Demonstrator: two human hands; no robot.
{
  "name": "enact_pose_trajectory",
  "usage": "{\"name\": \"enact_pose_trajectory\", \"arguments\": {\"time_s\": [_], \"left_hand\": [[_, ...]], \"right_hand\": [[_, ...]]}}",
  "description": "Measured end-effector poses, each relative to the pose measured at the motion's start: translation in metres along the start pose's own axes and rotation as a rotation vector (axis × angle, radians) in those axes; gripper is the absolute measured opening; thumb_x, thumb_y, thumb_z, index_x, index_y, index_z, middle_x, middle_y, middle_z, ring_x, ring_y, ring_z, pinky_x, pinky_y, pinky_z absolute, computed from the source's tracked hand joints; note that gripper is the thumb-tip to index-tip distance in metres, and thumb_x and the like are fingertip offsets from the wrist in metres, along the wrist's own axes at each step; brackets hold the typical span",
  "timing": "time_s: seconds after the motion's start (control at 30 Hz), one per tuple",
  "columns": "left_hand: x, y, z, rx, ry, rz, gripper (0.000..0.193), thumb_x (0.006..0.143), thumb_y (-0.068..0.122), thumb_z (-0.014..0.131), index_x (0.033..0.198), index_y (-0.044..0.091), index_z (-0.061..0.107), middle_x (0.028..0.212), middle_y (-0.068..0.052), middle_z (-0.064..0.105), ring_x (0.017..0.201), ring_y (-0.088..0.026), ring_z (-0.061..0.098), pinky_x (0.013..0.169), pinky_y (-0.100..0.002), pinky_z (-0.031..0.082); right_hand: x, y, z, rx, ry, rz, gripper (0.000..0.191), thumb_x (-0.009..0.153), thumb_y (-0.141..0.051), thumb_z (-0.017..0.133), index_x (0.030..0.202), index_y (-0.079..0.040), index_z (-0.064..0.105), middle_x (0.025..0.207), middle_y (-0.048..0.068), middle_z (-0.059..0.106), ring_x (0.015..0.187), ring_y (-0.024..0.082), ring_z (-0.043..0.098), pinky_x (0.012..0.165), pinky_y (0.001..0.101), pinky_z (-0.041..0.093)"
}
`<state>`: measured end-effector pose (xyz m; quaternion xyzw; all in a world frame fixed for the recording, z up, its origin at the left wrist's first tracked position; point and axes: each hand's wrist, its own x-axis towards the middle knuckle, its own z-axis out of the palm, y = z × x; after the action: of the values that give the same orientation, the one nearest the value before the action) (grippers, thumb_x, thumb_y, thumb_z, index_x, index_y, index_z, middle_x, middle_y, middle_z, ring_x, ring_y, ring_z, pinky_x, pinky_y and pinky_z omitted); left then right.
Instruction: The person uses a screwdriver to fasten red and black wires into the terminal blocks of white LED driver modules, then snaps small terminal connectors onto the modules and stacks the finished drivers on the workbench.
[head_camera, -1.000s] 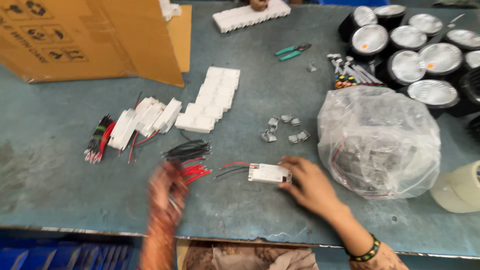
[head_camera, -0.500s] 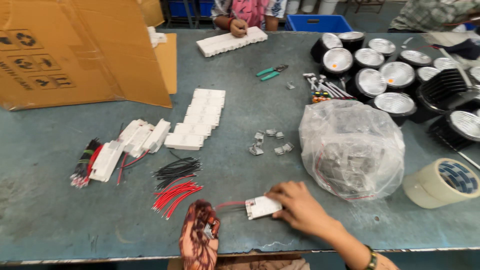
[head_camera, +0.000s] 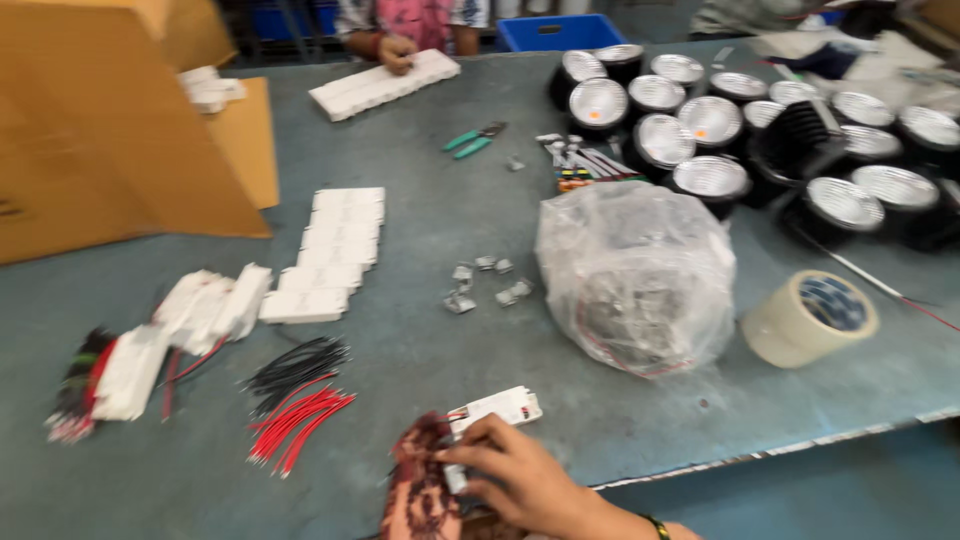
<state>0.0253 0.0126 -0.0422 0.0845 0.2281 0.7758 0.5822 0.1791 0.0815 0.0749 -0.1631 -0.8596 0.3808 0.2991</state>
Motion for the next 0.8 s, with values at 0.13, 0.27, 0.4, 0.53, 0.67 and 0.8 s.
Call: {"name": "enact_pose_trajectory", "arguments": {"time_s": [0.13, 0.27, 0.4, 0.53, 0.67, 0.8], "left_hand": [[-0.011, 0.007, 0.032, 0.096, -0.191, 0.035, 0.050, 0.096, 0.027, 0.062, 0.136, -0.002, 0.051, 0.138, -0.014, 0.056, 0.132, -0.026, 0.051, 0.113, -0.039, 0.035], [-0.011, 0.004, 0.047, 0.277, -0.155, 0.091, 0.045, 0.088, 0.004, 0.071, 0.129, 0.000, 0.054, 0.138, -0.014, 0.056, 0.135, -0.024, 0.051, 0.113, -0.039, 0.037], [-0.006, 0.006, 0.045, 0.359, -0.029, 0.071, 0.039, 0.086, 0.002, 0.072, 0.122, 0.002, 0.057, 0.134, -0.013, 0.063, 0.123, -0.024, 0.061, 0.101, -0.040, 0.051], [-0.001, 0.017, 0.046, 0.568, -0.016, 0.122, 0.032, 0.093, 0.007, 0.072, 0.122, 0.001, 0.062, 0.119, -0.017, 0.070, 0.107, -0.025, 0.069, 0.091, -0.040, 0.064], [0.002, 0.027, 0.047, 0.555, -0.004, 0.057, 0.031, 0.092, 0.011, 0.069, 0.121, 0.001, 0.061, 0.119, -0.013, 0.068, 0.108, -0.021, 0.069, 0.086, -0.040, 0.064], [-0.006, 0.025, 0.045, 0.201, -0.004, -0.073, 0.030, 0.100, 0.012, 0.065, 0.127, 0.001, 0.058, 0.118, -0.013, 0.065, 0.105, -0.022, 0.068, 0.088, -0.038, 0.061]], "right_hand": [[-0.004, 0.009, -0.005, 0.120, 0.128, 0.034, 0.033, 0.088, 0.003, 0.068, 0.119, -0.008, 0.075, 0.111, 0.010, 0.059, 0.098, 0.023, 0.066, 0.082, 0.0336, 0.054], [0.001, 0.013, 0.001, 0.096, 0.274, 0.016, 0.033, 0.083, 0.004, 0.069, 0.113, -0.006, 0.075, 0.111, 0.010, 0.058, 0.097, 0.019, 0.066, 0.082, 0.0321, 0.056], [0.006, 0.013, 0.002, 0.052, 0.361, 0.078, 0.021, 0.082, 0.001, 0.074, 0.103, -0.005, 0.073, 0.114, 0.011, 0.059, 0.096, 0.020, 0.064, 0.074, 0.0300, 0.054], [0.010, 0.013, 0.001, 0.117, 0.383, 0.139, 0.018, 0.084, 0.000, 0.075, 0.102, -0.003, 0.073, 0.106, 0.009, 0.065, 0.085, 0.016, 0.063, 0.072, 0.0266, 0.053], [0.009, 0.021, 0.008, 0.252, 0.416, 0.253, 0.019, 0.081, -0.001, 0.080, 0.098, -0.001, 0.071, 0.094, 0.006, 0.064, 0.077, 0.013, 0.059, 0.068, 0.0243, 0.048], [0.004, 0.034, 0.016, 0.404, 0.395, 0.332, 0.019, 0.081, 0.001, 0.079, 0.099, 0.002, 0.073, 0.100, 0.006, 0.062, 0.089, 0.013, 0.059, 0.076, 0.0252, 0.050]]}}
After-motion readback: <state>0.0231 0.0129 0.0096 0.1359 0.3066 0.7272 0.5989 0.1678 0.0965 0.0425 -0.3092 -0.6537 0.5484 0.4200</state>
